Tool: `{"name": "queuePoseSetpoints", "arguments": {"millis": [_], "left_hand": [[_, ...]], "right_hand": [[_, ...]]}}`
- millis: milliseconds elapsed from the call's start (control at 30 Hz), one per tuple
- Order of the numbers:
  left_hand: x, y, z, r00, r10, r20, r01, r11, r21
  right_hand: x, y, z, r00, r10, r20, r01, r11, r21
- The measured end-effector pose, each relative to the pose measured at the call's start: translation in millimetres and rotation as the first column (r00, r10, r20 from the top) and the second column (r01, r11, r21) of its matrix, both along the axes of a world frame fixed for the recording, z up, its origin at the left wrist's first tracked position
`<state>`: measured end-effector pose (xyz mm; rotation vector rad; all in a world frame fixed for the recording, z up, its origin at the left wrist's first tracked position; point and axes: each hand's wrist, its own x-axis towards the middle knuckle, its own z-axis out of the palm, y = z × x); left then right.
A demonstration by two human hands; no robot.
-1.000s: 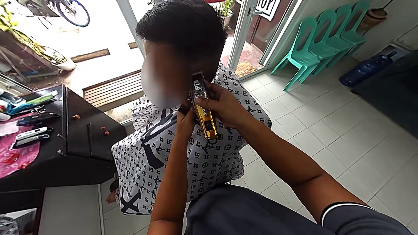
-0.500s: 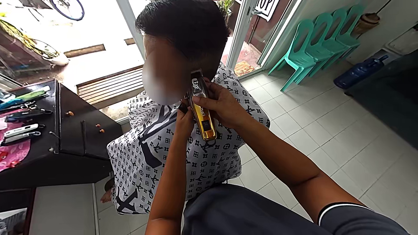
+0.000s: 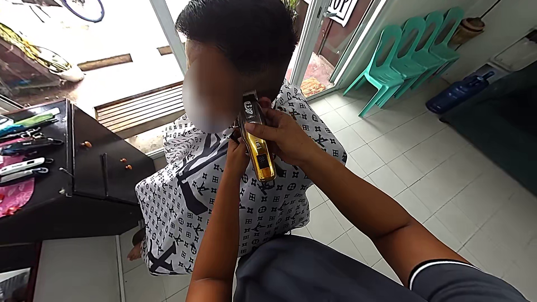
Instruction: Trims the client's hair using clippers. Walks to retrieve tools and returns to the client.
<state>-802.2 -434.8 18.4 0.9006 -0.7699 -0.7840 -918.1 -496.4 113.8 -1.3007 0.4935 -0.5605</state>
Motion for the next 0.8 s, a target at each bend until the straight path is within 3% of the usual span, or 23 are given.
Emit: {"name": "queuePoseSetpoints", "arguments": {"millis": [333, 433, 533, 667, 800], "left_hand": [[6.2, -2.8, -5.6, 0.998, -0.063, -0.018, 0.063, 0.998, -0.032], [9.3, -6.5, -12.0, 0.998, -0.061, -0.024, 0.060, 0.997, -0.044], [11.2, -5.3, -12.2, 0.995, -0.095, -0.003, 0.095, 0.995, -0.044], [9.5, 0.0, -9.5, 0.997, -0.070, -0.025, 0.071, 0.997, 0.016], [2.5, 11.3, 0.7, 0.998, -0.030, -0.047, 0.033, 0.997, 0.071]], "right_hand": [[5.5, 3.3, -0.2, 1.000, -0.014, 0.019, 0.014, 1.000, -0.012], [6.3, 6.5, 1.0, 1.000, 0.002, 0.021, -0.004, 0.998, 0.068], [8.3, 8.0, -1.6, 0.998, -0.021, 0.062, 0.021, 1.000, 0.015], [9.8, 11.7, 3.2, 0.998, -0.018, 0.058, 0.012, 0.994, 0.105], [12.6, 12.9, 2.6, 0.998, -0.034, 0.062, 0.030, 0.998, 0.058]]}}
